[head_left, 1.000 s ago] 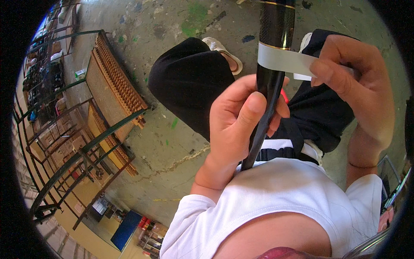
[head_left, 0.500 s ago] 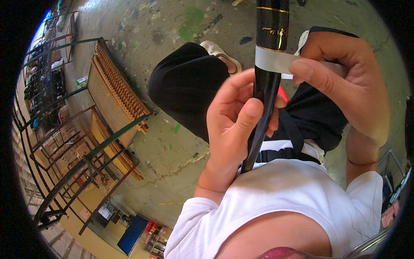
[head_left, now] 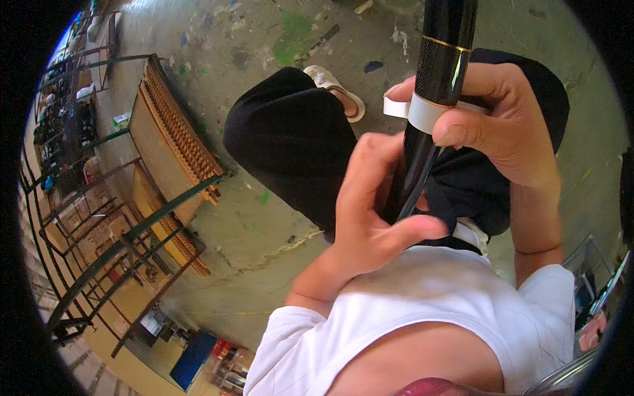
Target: The person picks up several black tubes one by one and wraps white tape around one end of each tube before placing them back on a stack. They also adjust a black tool belt around their waist between handling the tubes.
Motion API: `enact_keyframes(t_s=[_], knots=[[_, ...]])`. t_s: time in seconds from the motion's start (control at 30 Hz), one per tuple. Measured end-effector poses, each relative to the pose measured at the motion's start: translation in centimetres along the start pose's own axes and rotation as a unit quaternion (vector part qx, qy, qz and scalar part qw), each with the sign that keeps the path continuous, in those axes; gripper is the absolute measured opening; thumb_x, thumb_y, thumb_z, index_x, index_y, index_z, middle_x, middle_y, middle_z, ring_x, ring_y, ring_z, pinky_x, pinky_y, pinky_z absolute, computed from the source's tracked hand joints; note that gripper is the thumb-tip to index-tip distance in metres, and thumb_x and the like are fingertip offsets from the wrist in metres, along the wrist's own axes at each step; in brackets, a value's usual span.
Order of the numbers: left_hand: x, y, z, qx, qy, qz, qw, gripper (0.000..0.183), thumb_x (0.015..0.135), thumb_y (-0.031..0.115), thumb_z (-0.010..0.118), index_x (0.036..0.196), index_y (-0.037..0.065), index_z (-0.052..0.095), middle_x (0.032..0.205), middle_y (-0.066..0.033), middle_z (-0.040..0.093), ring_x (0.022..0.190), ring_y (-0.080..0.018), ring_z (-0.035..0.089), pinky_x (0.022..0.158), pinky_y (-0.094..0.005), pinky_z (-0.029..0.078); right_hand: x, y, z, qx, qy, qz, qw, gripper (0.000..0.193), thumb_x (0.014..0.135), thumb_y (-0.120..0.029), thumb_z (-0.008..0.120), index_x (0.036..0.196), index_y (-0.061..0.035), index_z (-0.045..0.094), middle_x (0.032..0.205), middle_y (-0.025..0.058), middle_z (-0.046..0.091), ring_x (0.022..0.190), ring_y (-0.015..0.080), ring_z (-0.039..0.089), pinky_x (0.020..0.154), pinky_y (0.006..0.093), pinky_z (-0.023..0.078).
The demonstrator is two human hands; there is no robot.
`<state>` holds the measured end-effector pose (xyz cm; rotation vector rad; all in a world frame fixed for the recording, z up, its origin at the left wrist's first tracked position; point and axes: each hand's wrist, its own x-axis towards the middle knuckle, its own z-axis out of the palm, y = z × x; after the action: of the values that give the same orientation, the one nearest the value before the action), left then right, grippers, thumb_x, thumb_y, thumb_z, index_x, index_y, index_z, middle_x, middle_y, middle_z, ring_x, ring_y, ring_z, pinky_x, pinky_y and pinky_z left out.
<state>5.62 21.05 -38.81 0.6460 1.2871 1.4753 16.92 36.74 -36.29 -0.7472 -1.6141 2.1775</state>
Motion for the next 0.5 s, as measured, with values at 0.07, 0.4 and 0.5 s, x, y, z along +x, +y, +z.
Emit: enact_keyframes(t_s=[0.07,0.4,0.5], knots=[[0.2,-0.8,-0.7,0.021,0.006,0.064,0.998,0.055,0.078,0.03,0.077,0.112,-0.002,0.047,0.099,-0.0111,0.058,0.079,-0.0152,0.06,0.07,-0.026,0.051,0.2,1.2,0.2,0.014,0.008,-0.04,0.999,0.048,0.079,-0.032,0.075,0.108,0.0041,0.065,0.092,0.0054,0.067,0.069,0.0047,0.058,0.059,0.0164,0.046],[0.9,-2.0,0.0,0.106,0.066,0.189,0.974,0.059,0.081,0.032,0.073,0.118,-0.004,0.045,0.096,-0.0113,0.059,0.078,-0.0155,0.061,0.065,-0.028,0.052,-0.5,0.1,0.3,-0.006,0.03,-0.044,0.999,0.026,0.084,-0.007,0.068,0.108,0.0041,0.066,0.095,0.0058,0.069,0.085,0.0072,0.06,0.075,0.0209,0.048],[1.1,-0.3,-1.3,-0.076,-0.079,-0.017,0.994,0.061,0.086,0.041,0.065,0.121,-0.005,0.046,0.09,-0.0147,0.062,0.073,-0.0194,0.063,0.064,-0.0288,0.053,-0.4,0.6,-0.5,0.02,0.0,-0.044,0.999,0.027,0.084,-0.009,0.069,0.108,0.0042,0.066,0.093,0.005,0.068,0.081,0.0063,0.058,0.07,0.0205,0.045]])
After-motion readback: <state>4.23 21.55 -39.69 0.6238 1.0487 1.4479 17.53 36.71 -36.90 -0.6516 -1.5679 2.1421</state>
